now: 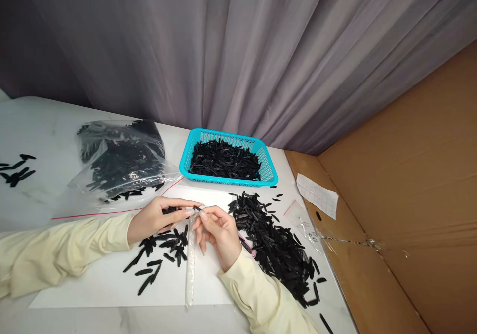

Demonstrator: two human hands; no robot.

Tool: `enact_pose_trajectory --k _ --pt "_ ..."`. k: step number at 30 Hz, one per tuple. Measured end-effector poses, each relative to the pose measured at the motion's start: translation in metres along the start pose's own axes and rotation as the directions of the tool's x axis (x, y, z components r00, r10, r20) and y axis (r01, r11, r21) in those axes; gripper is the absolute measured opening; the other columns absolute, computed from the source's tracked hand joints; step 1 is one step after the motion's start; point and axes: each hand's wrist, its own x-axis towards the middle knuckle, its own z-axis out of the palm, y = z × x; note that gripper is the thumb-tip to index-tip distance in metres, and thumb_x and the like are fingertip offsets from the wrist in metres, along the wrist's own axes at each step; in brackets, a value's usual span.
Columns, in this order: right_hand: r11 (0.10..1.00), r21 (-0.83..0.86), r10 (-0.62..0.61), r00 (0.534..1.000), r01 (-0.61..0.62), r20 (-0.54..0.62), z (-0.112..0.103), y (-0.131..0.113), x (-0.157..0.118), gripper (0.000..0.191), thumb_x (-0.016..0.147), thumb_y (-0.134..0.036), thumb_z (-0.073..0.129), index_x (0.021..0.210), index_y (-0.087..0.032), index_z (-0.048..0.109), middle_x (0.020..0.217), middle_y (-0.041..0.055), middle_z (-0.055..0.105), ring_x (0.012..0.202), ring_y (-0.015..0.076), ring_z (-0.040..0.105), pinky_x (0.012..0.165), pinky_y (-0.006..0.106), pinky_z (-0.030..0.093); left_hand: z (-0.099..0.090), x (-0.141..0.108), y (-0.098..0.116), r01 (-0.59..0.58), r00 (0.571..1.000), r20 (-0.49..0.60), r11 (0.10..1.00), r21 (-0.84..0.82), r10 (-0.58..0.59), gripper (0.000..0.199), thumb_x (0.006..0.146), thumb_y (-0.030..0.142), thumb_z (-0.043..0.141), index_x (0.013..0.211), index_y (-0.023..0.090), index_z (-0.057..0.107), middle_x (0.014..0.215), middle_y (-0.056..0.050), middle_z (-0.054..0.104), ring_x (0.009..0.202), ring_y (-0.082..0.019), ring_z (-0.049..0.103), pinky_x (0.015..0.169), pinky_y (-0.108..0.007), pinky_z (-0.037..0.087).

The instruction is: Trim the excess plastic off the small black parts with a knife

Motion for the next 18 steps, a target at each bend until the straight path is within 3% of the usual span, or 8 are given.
enact_pose_trajectory --k 6,10,12,18 --pt "1.000 -0.026 0.011 1.000 -0.010 0.013 0.001 0.000 0.000 0.019 0.077 -0.033 0.064 0.076 -0.014 0.060 0.064 0.0023 0.060 0.043 0.0078 0.050 0.031 0.015 0.040 0.000 0.001 -0.007 -0.008 1.000 -0.018 1.000 0.005 0.008 0.037 0.079 0.034 0.053 0.105 0.011 0.065 0.037 0.008 0.032 0.035 -0.005 0.023 0.034 -0.018 0.019" --pt "0.999 -0.026 0.021 1.000 -0.021 0.017 0.003 -0.001 0.001 0.020 0.078 -0.035 0.062 0.081 -0.015 0.061 0.064 0.0026 0.061 0.043 0.0090 0.053 0.032 0.016 0.042 0.000 0.000 -0.011 -0.155 0.984 -0.054 0.972 0.178 0.167 0.029 0.080 0.029 0.054 0.099 0.013 0.069 0.058 -0.001 0.058 0.048 -0.009 0.043 0.046 -0.020 0.037" --pt "0.999 -0.024 0.024 1.000 -0.024 0.019 0.003 -0.002 0.002 0.021 0.078 -0.035 0.062 0.084 -0.015 0.061 0.059 0.0014 0.060 0.041 0.0090 0.052 0.032 0.016 0.042 0.000 0.000 -0.013 -0.227 0.970 -0.028 0.938 0.262 0.243 0.028 0.080 0.027 0.054 0.100 0.013 0.070 0.069 -0.004 0.063 0.058 -0.012 0.050 0.055 -0.022 0.041" --pt "0.999 0.004 0.049 0.999 -0.049 0.007 0.001 -0.002 0.003 0.024 0.077 -0.034 0.064 0.090 -0.014 0.064 0.054 0.0020 0.060 0.043 0.0109 0.054 0.034 0.017 0.043 0.001 0.002 -0.015 -0.291 0.952 0.011 0.890 0.351 0.307 0.029 0.081 0.023 0.052 0.103 0.012 0.068 0.062 -0.002 0.060 0.056 -0.011 0.050 0.055 -0.020 0.041"
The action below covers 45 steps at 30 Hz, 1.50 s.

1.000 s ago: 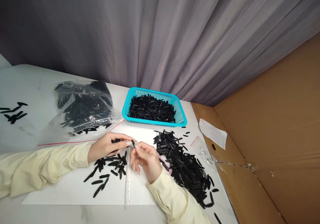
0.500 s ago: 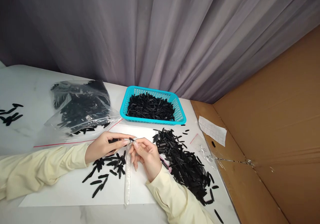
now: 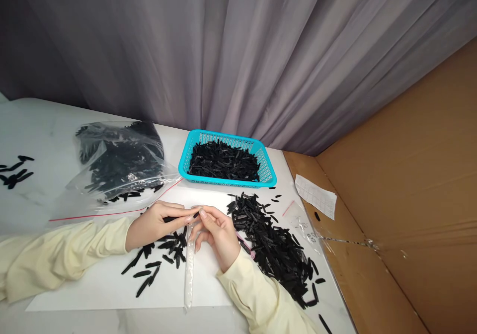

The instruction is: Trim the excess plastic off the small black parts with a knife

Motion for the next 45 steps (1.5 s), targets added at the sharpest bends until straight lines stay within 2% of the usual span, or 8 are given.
enact_pose_trajectory --k 7,14,21,26,31,34,39,45 --pt "0.998 0.016 0.056 0.998 -0.057 0.035 0.000 -0.003 -0.002 0.028 0.078 -0.032 0.061 0.097 -0.012 0.067 0.057 0.0047 0.061 0.047 0.0114 0.055 0.041 0.020 0.043 0.000 0.000 0.001 -0.048 0.999 -0.010 0.999 -0.019 0.048 0.025 0.081 0.019 0.053 0.099 0.016 0.070 0.061 -0.002 0.061 0.056 -0.011 0.052 0.055 -0.020 0.042" --pt "0.999 -0.036 0.004 0.998 -0.001 0.070 -0.001 0.000 -0.002 0.024 0.076 -0.029 0.066 0.092 -0.013 0.069 0.057 0.0014 0.058 0.049 0.0098 0.051 0.050 0.024 0.042 0.001 -0.001 -0.003 -0.136 0.990 -0.049 0.991 -0.019 0.134 0.026 0.082 0.017 0.052 0.102 0.014 0.069 0.068 -0.004 0.066 0.062 -0.012 0.059 0.060 -0.020 0.047" --pt "0.996 -0.045 -0.069 0.997 0.070 0.029 -0.003 0.005 -0.001 0.018 0.074 -0.025 0.069 0.090 -0.017 0.070 0.064 -0.0003 0.057 0.059 0.0101 0.050 0.061 0.026 0.042 -0.002 0.001 -0.005 -0.002 0.999 -0.047 0.996 -0.088 -0.002 0.027 0.082 0.022 0.055 0.105 0.016 0.067 0.095 -0.004 0.070 0.086 -0.017 0.064 0.080 -0.026 0.050" --pt "0.988 -0.096 -0.116 0.993 0.119 0.037 -0.007 0.009 0.001 0.012 0.073 -0.023 0.069 0.083 -0.016 0.071 0.063 -0.0006 0.058 0.063 0.0106 0.051 0.068 0.027 0.042 -0.003 0.001 -0.001 -0.039 0.998 -0.046 0.997 -0.066 0.036 0.026 0.081 0.021 0.057 0.103 0.015 0.068 0.089 -0.005 0.071 0.081 -0.017 0.065 0.075 -0.024 0.051" --pt "0.998 0.046 -0.039 0.999 0.040 -0.034 -0.007 0.007 0.002 0.029 0.065 -0.020 0.075 0.093 -0.017 0.068 0.064 -0.0003 0.064 0.058 0.0101 0.056 0.062 0.025 0.047 -0.002 0.001 0.000 -0.046 0.995 -0.089 0.999 -0.010 0.045 0.023 0.080 0.020 0.057 0.097 0.012 0.070 0.084 -0.006 0.071 0.073 -0.016 0.065 0.068 -0.021 0.051" --pt "0.993 0.112 -0.023 0.997 0.031 -0.077 -0.006 0.004 0.003 0.024 0.062 -0.020 0.077 0.083 -0.015 0.066 0.068 0.0022 0.067 0.056 0.0101 0.059 0.057 0.023 0.049 -0.003 0.000 0.000 -0.015 0.994 -0.112 1.000 -0.005 0.014 0.022 0.080 0.023 0.057 0.094 0.013 0.071 0.090 -0.006 0.071 0.079 -0.017 0.065 0.074 -0.022 0.051" --pt "0.994 0.096 -0.040 0.996 0.048 -0.081 -0.005 0.004 0.003 0.020 0.063 -0.021 0.077 0.077 -0.013 0.064 0.064 0.0034 0.068 0.054 0.0107 0.061 0.054 0.022 0.052 -0.004 -0.002 0.000 0.107 0.988 -0.115 0.993 0.040 -0.102 0.031 0.080 0.028 0.058 0.107 0.016 0.066 0.074 -0.001 0.069 0.068 -0.014 0.063 0.067 -0.021 0.052" --pt "0.994 0.102 -0.030 0.996 0.038 -0.079 -0.006 0.003 0.002 0.020 0.064 -0.020 0.076 0.077 -0.012 0.064 0.067 0.0039 0.068 0.054 0.0099 0.061 0.053 0.020 0.053 -0.003 0.000 0.002 0.048 0.996 -0.075 0.998 -0.043 -0.051 0.025 0.080 0.027 0.057 0.096 0.013 0.070 0.092 -0.005 0.071 0.085 -0.016 0.065 0.080 -0.020 0.050"
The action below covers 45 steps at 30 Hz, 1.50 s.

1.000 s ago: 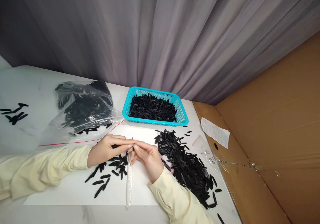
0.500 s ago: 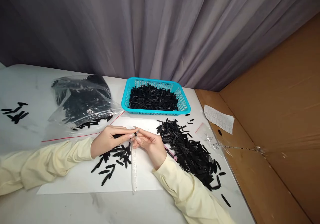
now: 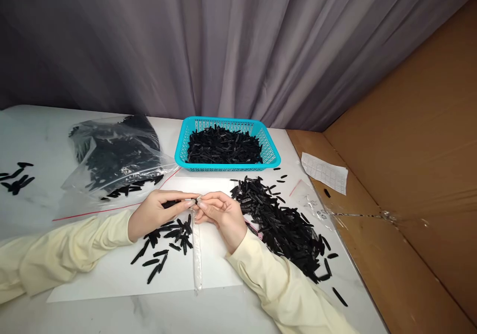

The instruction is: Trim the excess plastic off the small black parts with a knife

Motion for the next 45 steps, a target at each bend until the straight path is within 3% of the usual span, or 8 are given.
enact_pose_trajectory --k 8,15,21,26,37,45 --pt "1.000 0.028 0.009 1.000 -0.009 0.006 0.0002 -0.0035 0.0012 0.018 0.065 -0.024 0.075 0.074 -0.013 0.064 0.056 0.0005 0.065 0.045 0.0077 0.058 0.048 0.017 0.051 0.0000 -0.0013 0.0038 -0.028 1.000 -0.003 1.000 0.004 0.028 0.026 0.081 0.021 0.055 0.100 0.010 0.069 0.082 -0.005 0.071 0.075 -0.016 0.065 0.071 -0.022 0.052" --pt "1.000 0.015 0.015 0.999 -0.016 0.041 -0.0001 -0.0030 0.0008 0.018 0.068 -0.027 0.074 0.074 -0.014 0.062 0.059 0.0013 0.067 0.043 0.0084 0.057 0.043 0.018 0.049 -0.0010 -0.0035 0.0047 -0.184 0.982 -0.037 0.982 0.054 0.186 0.024 0.081 0.018 0.055 0.097 0.011 0.070 0.064 -0.003 0.066 0.051 -0.010 0.056 0.049 -0.017 0.046" --pt "1.000 -0.028 -0.009 0.998 0.011 0.059 0.0014 -0.0015 0.0003 0.020 0.069 -0.031 0.072 0.072 -0.013 0.064 0.061 0.0034 0.067 0.042 0.0084 0.057 0.040 0.017 0.046 -0.0019 -0.0052 0.0074 -0.260 0.965 -0.016 0.963 0.066 0.262 0.025 0.082 0.015 0.052 0.100 0.011 0.069 0.065 -0.003 0.066 0.054 -0.009 0.057 0.050 -0.017 0.046" --pt "0.998 -0.057 -0.025 0.994 0.032 0.106 0.0019 -0.0002 -0.0011 0.021 0.071 -0.032 0.070 0.068 -0.013 0.063 0.061 0.0034 0.067 0.044 0.0095 0.058 0.040 0.018 0.045 -0.0021 -0.0066 0.0054 -0.245 0.968 -0.037 0.967 0.075 0.248 0.026 0.083 0.016 0.052 0.104 0.011 0.067 0.068 -0.003 0.067 0.055 -0.009 0.057 0.051 -0.016 0.046" --pt "0.993 -0.100 -0.039 0.986 0.056 0.164 0.0020 -0.0033 -0.0050 0.021 0.077 -0.035 0.064 0.074 -0.014 0.060 0.064 0.0027 0.065 0.047 0.0103 0.057 0.040 0.019 0.042 -0.0031 -0.0049 0.0080 -0.349 0.937 0.001 0.936 0.052 0.350 0.026 0.083 0.015 0.052 0.104 0.011 0.068 0.055 0.000 0.058 0.045 -0.007 0.047 0.043 -0.016 0.040" --pt "0.993 -0.105 -0.027 0.985 0.045 0.171 0.0020 -0.0038 -0.0054 0.021 0.078 -0.035 0.063 0.072 -0.015 0.059 0.063 0.0017 0.064 0.046 0.0102 0.055 0.039 0.020 0.040 -0.0032 -0.0053 0.0078 -0.318 0.948 0.015 0.947 0.041 0.318 0.027 0.085 0.021 0.051 0.104 0.012 0.068 0.050 0.001 0.052 0.042 -0.007 0.042 0.041 -0.017 0.038"
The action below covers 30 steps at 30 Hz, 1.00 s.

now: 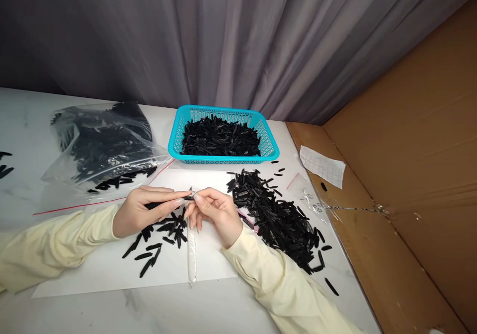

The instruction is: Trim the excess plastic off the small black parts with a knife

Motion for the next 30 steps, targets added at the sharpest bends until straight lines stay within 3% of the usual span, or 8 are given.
enact_pose_trajectory --k 14,22,30 --pt "1.000 0.000 -0.005 1.000 0.005 -0.010 0.0011 -0.0013 -0.0001 0.024 0.076 -0.037 0.064 0.071 -0.015 0.058 0.061 0.0016 0.064 0.043 0.0100 0.053 0.038 0.021 0.038 -0.0002 -0.0001 0.0002 0.014 1.000 -0.012 1.000 -0.007 -0.015 0.026 0.084 0.020 0.052 0.102 0.010 0.068 0.054 -0.001 0.058 0.044 -0.008 0.047 0.044 -0.017 0.042" --pt "0.994 0.080 0.074 0.997 -0.075 0.019 0.0013 -0.0028 0.0001 0.023 0.075 -0.036 0.065 0.070 -0.015 0.058 0.061 0.0009 0.063 0.042 0.0090 0.053 0.033 0.017 0.037 -0.0002 0.0002 0.0000 -0.032 0.999 -0.039 0.999 0.018 0.033 0.024 0.083 0.017 0.053 0.099 0.011 0.070 0.052 0.000 0.056 0.044 -0.008 0.046 0.043 -0.017 0.040" --pt "0.994 0.086 0.062 0.997 -0.067 0.050 0.0006 -0.0022 0.0005 0.019 0.079 -0.032 0.063 0.072 -0.014 0.060 0.065 0.0031 0.064 0.044 0.0087 0.054 0.033 0.016 0.039 0.0006 -0.0013 -0.0002 -0.069 0.997 -0.046 0.998 -0.003 0.069 0.025 0.081 0.010 0.054 0.102 0.010 0.068 0.058 -0.002 0.060 0.047 -0.008 0.050 0.046 -0.017 0.042"
